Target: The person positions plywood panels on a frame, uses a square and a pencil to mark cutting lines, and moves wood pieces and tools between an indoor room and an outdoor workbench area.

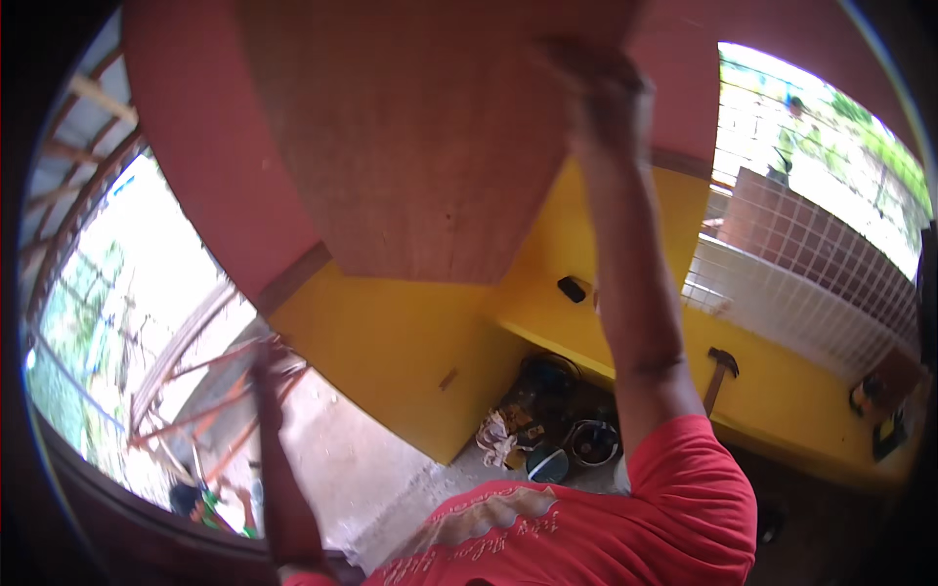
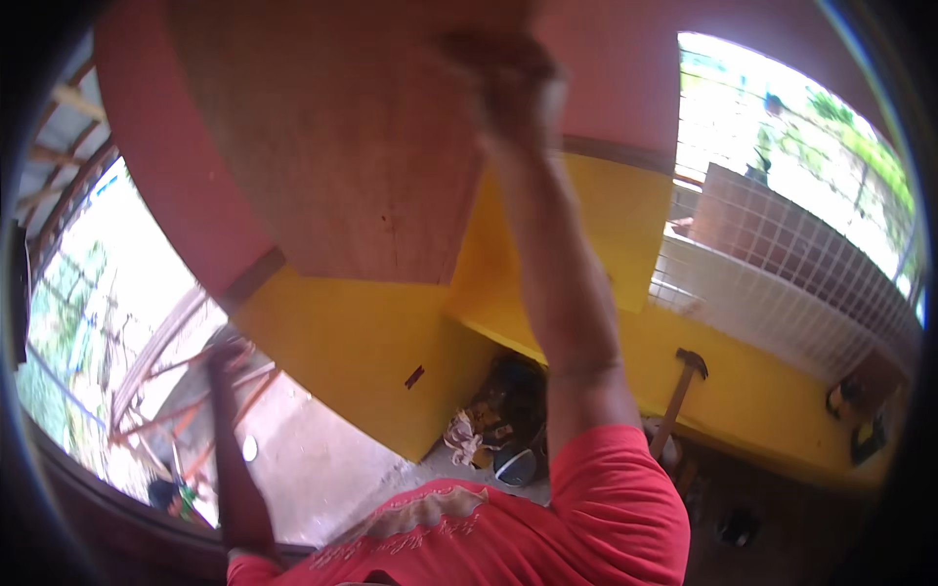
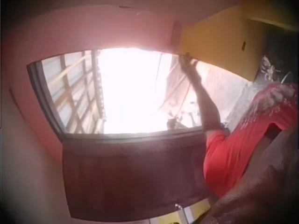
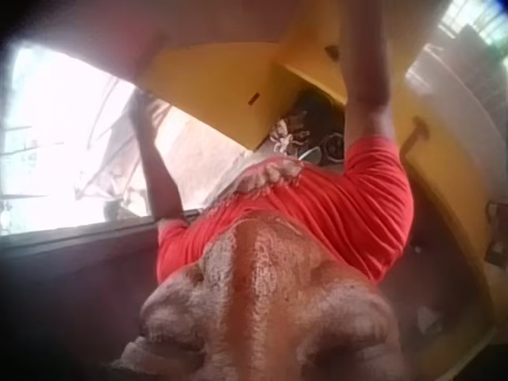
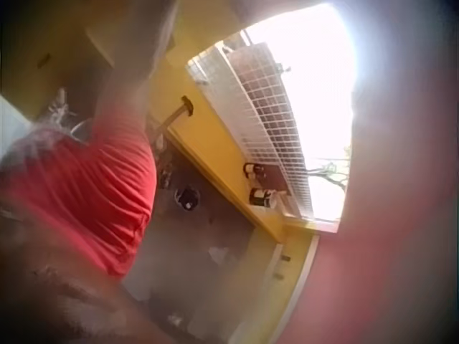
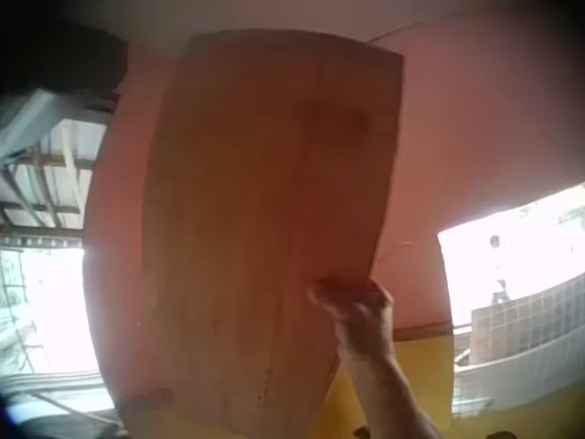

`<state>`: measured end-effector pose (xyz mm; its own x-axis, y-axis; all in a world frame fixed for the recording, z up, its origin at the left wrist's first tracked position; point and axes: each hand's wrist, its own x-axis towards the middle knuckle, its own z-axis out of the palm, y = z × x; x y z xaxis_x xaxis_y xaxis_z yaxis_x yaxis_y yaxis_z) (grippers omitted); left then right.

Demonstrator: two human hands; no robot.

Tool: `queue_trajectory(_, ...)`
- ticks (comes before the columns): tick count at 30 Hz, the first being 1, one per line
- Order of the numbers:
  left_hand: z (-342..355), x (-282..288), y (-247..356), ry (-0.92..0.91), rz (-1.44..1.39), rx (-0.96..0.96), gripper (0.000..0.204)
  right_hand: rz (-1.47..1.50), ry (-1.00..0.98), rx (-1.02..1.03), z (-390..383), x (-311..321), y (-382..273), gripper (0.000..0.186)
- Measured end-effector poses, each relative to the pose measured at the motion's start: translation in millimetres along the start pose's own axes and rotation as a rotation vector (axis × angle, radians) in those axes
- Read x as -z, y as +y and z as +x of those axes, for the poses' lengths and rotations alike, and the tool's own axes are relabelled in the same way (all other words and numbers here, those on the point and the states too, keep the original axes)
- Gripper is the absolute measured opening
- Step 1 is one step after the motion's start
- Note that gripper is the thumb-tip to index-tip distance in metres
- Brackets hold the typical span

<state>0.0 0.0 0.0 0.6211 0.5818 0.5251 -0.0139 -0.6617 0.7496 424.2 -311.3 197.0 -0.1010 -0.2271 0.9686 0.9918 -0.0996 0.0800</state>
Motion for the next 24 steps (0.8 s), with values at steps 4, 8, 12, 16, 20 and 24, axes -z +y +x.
queue_trajectory(4, -46.3, -137.8, -34.4, 0.074, -0.5, 0.274, 0.075, 1.213, 0.221, -1.223, -9.5, 6.4, -30.5, 0.032)
queue_trajectory(8, -49.4, -141.7, 35.1, 0.49, -1.025, 0.019, 0.07, 1.392, 0.21, -1.316, -41.8, 17.3, -60.5, 0.037)
queue_trajectory(12, -68.1, -66.7, 45.8, 0.517, -0.293, 0.096, 0.044, 1.496, 0.102, -1.461, -74.3, 25.4, -75.4, 0.036)
queue_trajectory(16, -51.8, -30.7, 75.4, 0.545, -0.346, 0.098, 0.034, 1.402, 0.07, -1.564, -104.0, 14.3, -67.4, 0.033)
queue_trajectory(20, -35.6, -13.1, 100.2, 0.412, -0.421, 0.18, 0.036, 1.37, 0.11, -1.623, -132.9, -12.1, -49.9, 0.034)
queue_trajectory(24, -25.4, -12.1, 92.2, 0.365, -0.507, 0.342, 0.034, 1.249, 0.063, -1.731, -157.5, -36.7, -35.6, 0.033)
